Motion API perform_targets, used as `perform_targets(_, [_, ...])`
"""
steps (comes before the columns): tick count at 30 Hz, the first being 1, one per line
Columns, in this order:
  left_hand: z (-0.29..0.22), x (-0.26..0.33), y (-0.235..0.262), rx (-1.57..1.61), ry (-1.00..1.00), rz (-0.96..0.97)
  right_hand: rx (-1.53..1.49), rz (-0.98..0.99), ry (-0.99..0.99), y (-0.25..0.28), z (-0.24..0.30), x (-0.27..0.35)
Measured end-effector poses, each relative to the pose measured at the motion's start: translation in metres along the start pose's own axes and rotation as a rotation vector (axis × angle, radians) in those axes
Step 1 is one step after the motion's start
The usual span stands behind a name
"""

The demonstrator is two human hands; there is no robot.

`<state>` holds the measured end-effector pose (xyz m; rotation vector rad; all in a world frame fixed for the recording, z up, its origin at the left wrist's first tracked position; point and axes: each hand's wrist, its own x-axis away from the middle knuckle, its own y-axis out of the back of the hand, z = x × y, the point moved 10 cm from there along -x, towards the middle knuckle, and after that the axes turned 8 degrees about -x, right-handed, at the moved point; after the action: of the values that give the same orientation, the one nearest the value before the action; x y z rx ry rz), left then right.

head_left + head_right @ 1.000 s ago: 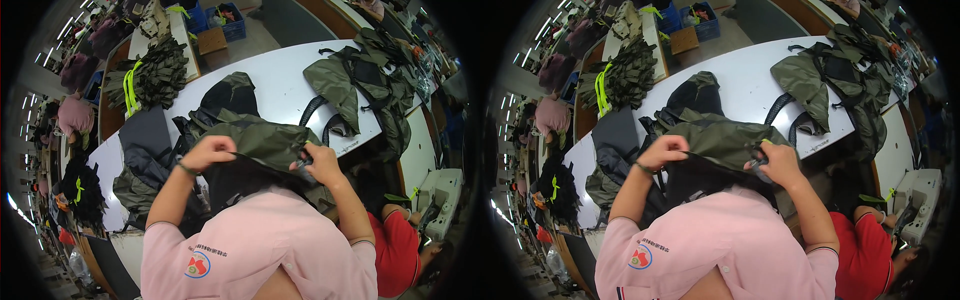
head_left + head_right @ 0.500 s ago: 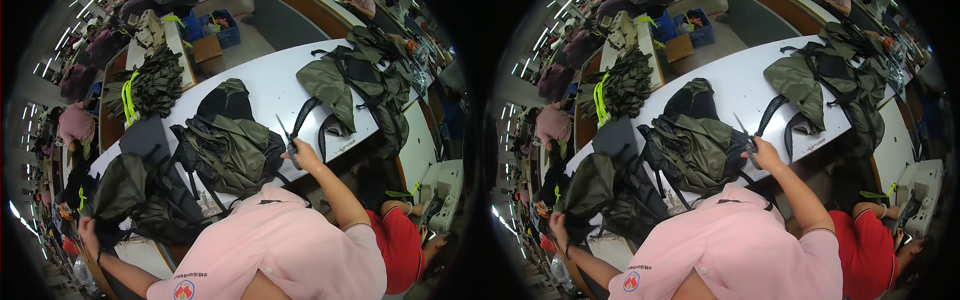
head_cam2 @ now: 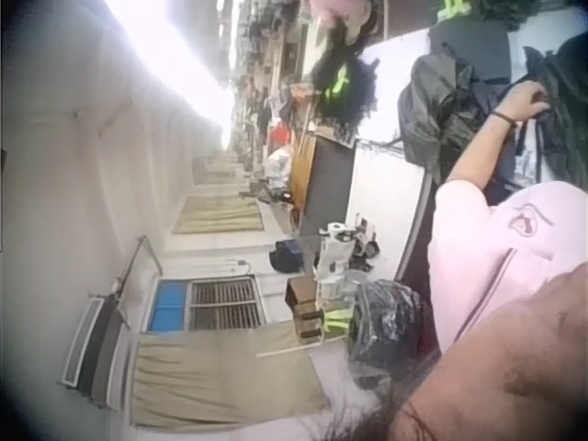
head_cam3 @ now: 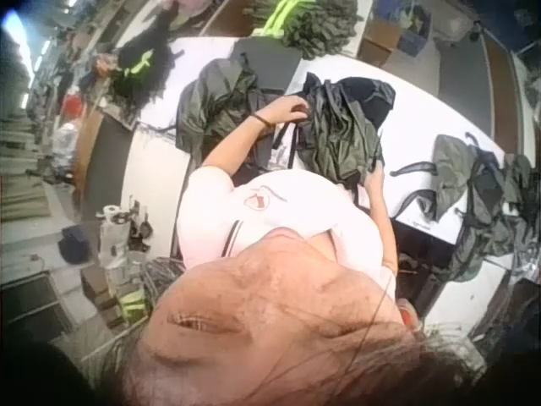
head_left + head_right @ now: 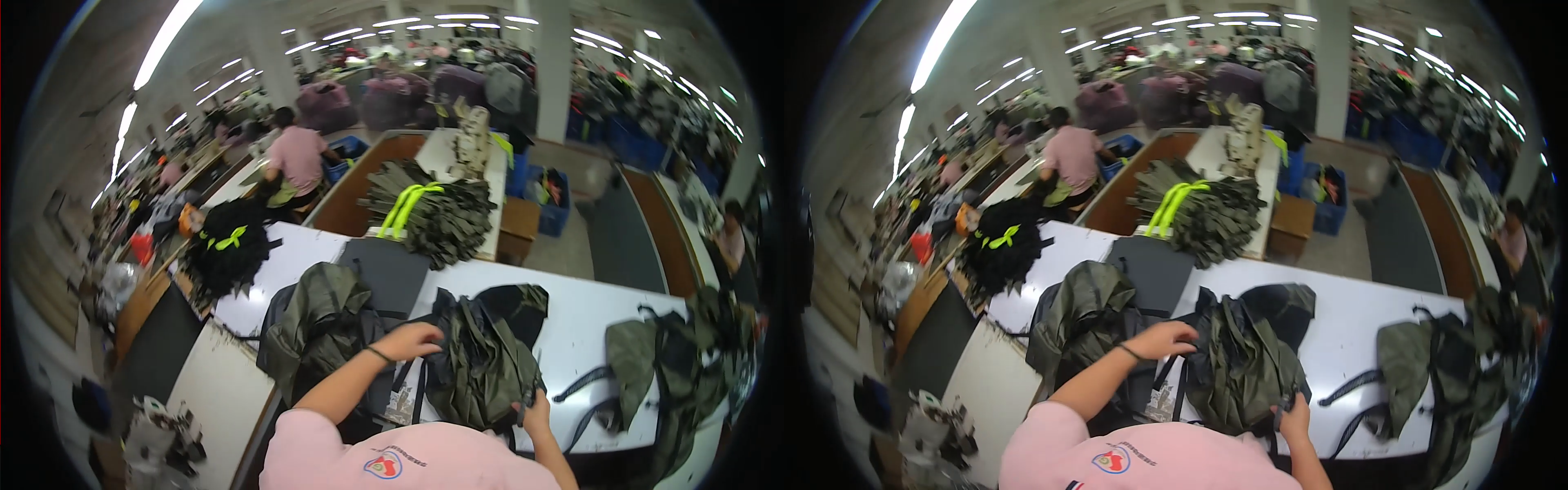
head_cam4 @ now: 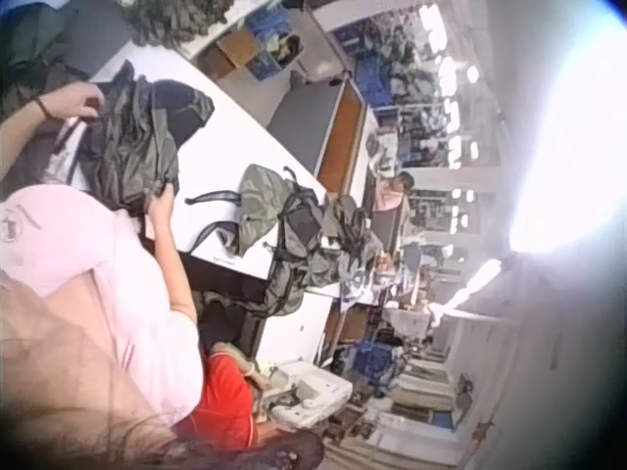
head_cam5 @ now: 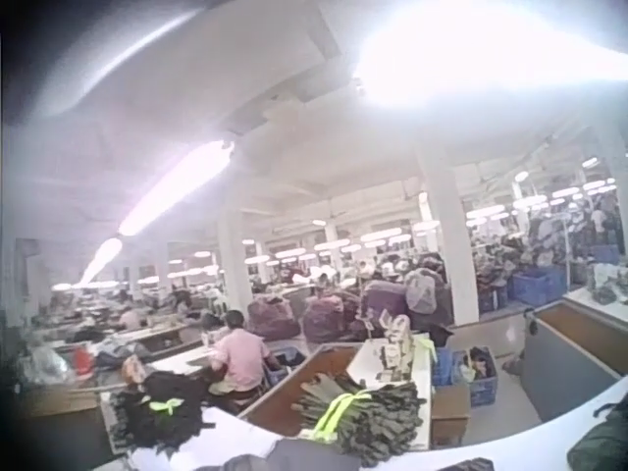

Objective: Trim excess fabric and threads from garment components using scissors at a factory workstation.

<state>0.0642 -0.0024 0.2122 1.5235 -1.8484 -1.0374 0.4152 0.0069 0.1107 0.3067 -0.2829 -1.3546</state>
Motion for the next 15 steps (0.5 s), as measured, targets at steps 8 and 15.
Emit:
perform_targets(8, [-0.034,-0.013,-0.132,-0.138,-0.299,0.152,-0.272,-0.063,0.037,0.04,0.08,0.016])
perform_targets(15, [-0.042,0.002,-0.13,-0.012,-0.146,0.115,-0.118,-0.039,0.233,0.066,0.14,0.01])
